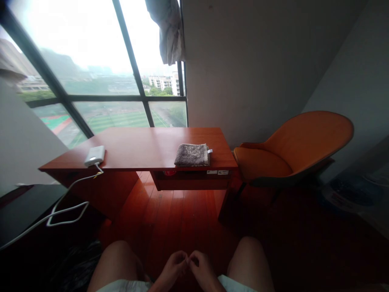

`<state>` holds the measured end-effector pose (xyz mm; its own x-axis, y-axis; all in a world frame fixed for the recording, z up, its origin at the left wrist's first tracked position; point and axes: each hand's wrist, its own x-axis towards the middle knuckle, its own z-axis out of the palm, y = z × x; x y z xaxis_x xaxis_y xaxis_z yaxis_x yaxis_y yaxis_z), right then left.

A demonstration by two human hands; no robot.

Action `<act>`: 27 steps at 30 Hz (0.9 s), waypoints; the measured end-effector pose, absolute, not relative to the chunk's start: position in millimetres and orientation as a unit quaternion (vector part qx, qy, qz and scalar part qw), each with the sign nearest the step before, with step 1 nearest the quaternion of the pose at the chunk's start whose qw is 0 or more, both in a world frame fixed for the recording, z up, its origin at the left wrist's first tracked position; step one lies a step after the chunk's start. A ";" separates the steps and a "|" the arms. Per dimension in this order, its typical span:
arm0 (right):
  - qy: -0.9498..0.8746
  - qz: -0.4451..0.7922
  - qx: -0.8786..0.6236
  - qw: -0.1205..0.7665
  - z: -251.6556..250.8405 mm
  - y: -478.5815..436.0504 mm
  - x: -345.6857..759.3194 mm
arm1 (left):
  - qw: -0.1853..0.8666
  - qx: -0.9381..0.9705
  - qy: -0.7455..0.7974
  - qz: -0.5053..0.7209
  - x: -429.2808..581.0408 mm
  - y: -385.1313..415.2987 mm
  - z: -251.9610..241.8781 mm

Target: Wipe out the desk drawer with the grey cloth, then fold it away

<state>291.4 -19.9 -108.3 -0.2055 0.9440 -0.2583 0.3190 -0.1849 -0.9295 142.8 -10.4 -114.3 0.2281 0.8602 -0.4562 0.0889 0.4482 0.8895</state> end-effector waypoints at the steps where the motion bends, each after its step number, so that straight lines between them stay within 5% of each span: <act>1: -0.566 0.532 -0.557 0.295 -108.6 -19.8 291.4 | 0.654 0.437 0.542 0.296 142.8 -10.5 -114.2; 27: -0.562 0.509 -0.581 0.295 -105.6 -18.9 289.9 | 0.641 0.449 0.553 0.286 143.6 -9.4 -106.4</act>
